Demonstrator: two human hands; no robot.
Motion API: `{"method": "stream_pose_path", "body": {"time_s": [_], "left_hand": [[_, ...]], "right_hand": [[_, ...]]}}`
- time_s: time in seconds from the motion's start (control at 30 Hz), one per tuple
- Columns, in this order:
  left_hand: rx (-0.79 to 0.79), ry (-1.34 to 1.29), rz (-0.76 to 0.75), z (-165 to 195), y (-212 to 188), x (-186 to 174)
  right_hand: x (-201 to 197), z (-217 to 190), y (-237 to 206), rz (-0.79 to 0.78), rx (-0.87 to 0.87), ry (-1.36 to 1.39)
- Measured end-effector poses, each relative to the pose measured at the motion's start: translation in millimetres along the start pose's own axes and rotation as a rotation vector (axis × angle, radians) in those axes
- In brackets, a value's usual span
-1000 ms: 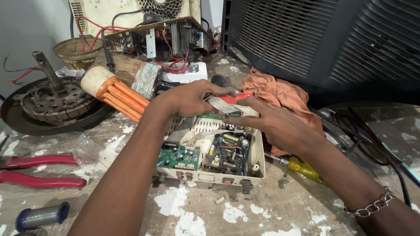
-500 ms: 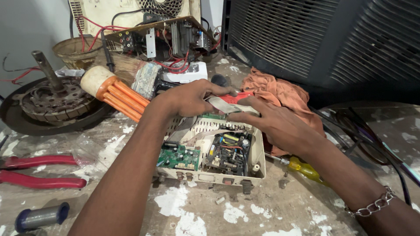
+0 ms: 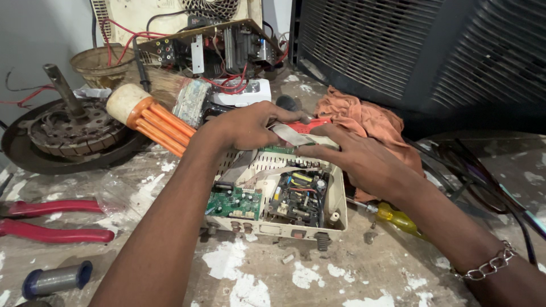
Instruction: The person repairs an electronic device on a cluttered workbench. They open the plastic casing, remove the front panel, and work on the internal circuit board and components by hand, repositioning parts and the case, then use a screwdriver on the unit near the end.
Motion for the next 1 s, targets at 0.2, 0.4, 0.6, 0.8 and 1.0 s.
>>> {"method": "stream_pose_path", "body": {"time_s": [0.2,0.4,0.6,0.8,1.0], "left_hand": [[0.023,-0.043,-0.002,-2.1,1.6,2.4],[-0.031,-0.033,-0.013,-2.1,-0.2,2.4],[0.063,-0.052,-0.015,-1.9,2.5,1.3],[0.002,-0.047,-0.019,-0.5,1.7,3.3],[0.036,-0.028,-0.016,1.3,1.4,-0.5]], "right_hand": [[4.2,3.3,0.0,-0.134,0.120,-0.039],[0.5,-1.0,-2.1,-0.014,-0.003,-0.029],[1.8,2.9,-0.4,-0.096,0.077,-0.016],[-2.0,-2.3,-1.6,-0.029,0.022,0.008],[0.4,1.8,0.8,-0.058,0.053,-0.027]]}}
Point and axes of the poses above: each hand's wrist, its own y-axis towards the middle knuckle, its own x-axis out of the palm, z = x × y, the point moved 4 cm from there along y, towards the middle knuckle, and after that the axes turned 3 degrees about -x, right-handed, at the moved point
